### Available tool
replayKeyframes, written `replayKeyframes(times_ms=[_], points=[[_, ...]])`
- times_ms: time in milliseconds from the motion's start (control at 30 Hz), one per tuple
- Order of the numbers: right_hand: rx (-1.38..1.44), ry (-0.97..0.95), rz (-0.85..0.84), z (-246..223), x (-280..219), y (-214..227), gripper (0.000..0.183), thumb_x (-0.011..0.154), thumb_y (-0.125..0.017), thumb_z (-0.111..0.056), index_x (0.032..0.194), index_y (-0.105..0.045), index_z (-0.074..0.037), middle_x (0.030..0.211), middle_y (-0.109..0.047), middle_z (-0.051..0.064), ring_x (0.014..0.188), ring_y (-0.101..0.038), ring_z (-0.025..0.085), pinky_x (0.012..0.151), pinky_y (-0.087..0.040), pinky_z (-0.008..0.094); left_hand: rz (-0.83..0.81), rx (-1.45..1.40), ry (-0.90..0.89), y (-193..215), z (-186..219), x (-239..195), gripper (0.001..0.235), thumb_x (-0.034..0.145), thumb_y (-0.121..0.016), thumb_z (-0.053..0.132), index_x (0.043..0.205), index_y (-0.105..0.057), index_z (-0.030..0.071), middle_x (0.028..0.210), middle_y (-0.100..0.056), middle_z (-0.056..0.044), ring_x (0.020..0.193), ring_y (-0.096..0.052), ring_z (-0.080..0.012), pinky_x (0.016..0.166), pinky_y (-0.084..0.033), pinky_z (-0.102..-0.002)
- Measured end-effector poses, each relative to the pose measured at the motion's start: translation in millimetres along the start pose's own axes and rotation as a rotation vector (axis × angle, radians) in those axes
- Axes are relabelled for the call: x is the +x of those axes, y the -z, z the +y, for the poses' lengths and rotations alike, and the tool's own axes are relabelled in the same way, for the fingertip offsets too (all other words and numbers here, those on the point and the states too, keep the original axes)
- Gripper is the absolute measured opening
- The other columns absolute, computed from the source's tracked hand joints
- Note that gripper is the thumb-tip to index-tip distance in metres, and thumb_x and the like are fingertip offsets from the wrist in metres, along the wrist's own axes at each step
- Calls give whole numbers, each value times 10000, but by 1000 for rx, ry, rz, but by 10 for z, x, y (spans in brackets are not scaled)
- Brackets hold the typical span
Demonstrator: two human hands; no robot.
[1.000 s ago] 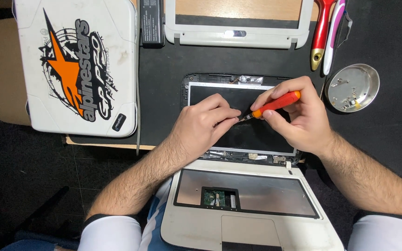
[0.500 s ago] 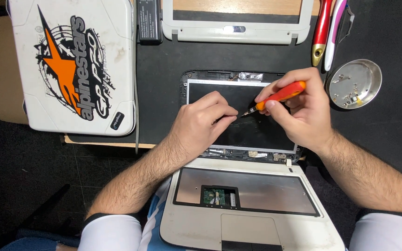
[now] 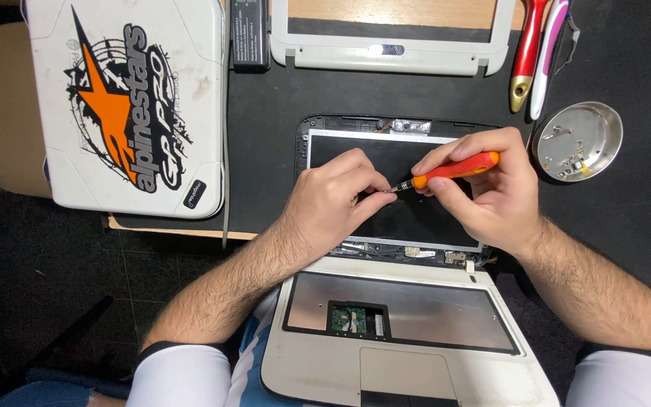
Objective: The person removes the old laptop screen by unscrewing it and detaching the ribbon cable. They then install a new screen by connecting the cable and securing it with screws using a screwdriver.
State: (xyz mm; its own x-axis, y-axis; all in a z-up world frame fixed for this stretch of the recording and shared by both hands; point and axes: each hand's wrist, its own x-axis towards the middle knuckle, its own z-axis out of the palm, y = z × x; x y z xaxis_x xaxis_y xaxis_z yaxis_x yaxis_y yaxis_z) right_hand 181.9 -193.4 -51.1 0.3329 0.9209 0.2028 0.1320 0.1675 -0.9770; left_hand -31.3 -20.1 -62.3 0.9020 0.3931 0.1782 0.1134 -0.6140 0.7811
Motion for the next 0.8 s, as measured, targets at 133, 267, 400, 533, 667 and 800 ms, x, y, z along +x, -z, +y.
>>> replayKeyframes(times_ms=[133,267,400,533,667,800], points=[[-58,82,-8,91,-10,-3,393,1142,-777,69,1345,-455,-32,1168,-842,276,1030,-886,346,913,-770,401,-43,-23,28,68,68,53,126,1066,-976,122,1075,-853,97,1008,-734,-21,833,-798,-186,629,-663,-326],[-115,128,15,169,-53,8,414,1095,-849,75,1327,-519,-14,1157,-892,214,1001,-889,293,895,-751,388,-88,-62,59,97,70,65,110,1069,-942,82,1083,-833,81,984,-734,-43,891,-871,-215,672,-715,-312],[-126,142,20,161,-55,11,404,1101,-850,69,1318,-519,-12,1155,-894,211,1004,-882,295,911,-734,403,-79,-57,48,79,76,56,125,1073,-937,91,1097,-814,93,984,-718,-40,889,-868,-230,667,-716,-329],[-98,143,23,171,-56,28,397,1116,-814,89,1344,-505,-11,1176,-879,218,1014,-869,277,883,-720,365,-61,-75,65,71,79,56,166,1069,-948,113,1180,-825,102,954,-715,-36,777,-834,-207,643,-709,-340],[-75,120,37,143,-52,37,376,1146,-791,49,1354,-482,-1,1173,-867,227,1038,-871,299,883,-729,375,-33,-63,56,38,52,28,176,1079,-937,179,1211,-829,135,935,-718,-11,723,-819,-214,610,-692,-363],[-90,108,41,129,-50,37,401,1127,-798,55,1385,-500,-18,1206,-867,205,1061,-885,275,890,-743,345,-31,-107,85,54,54,15,124,1093,-905,152,1201,-851,126,903,-731,-17,672,-796,-188,594,-676,-339]])
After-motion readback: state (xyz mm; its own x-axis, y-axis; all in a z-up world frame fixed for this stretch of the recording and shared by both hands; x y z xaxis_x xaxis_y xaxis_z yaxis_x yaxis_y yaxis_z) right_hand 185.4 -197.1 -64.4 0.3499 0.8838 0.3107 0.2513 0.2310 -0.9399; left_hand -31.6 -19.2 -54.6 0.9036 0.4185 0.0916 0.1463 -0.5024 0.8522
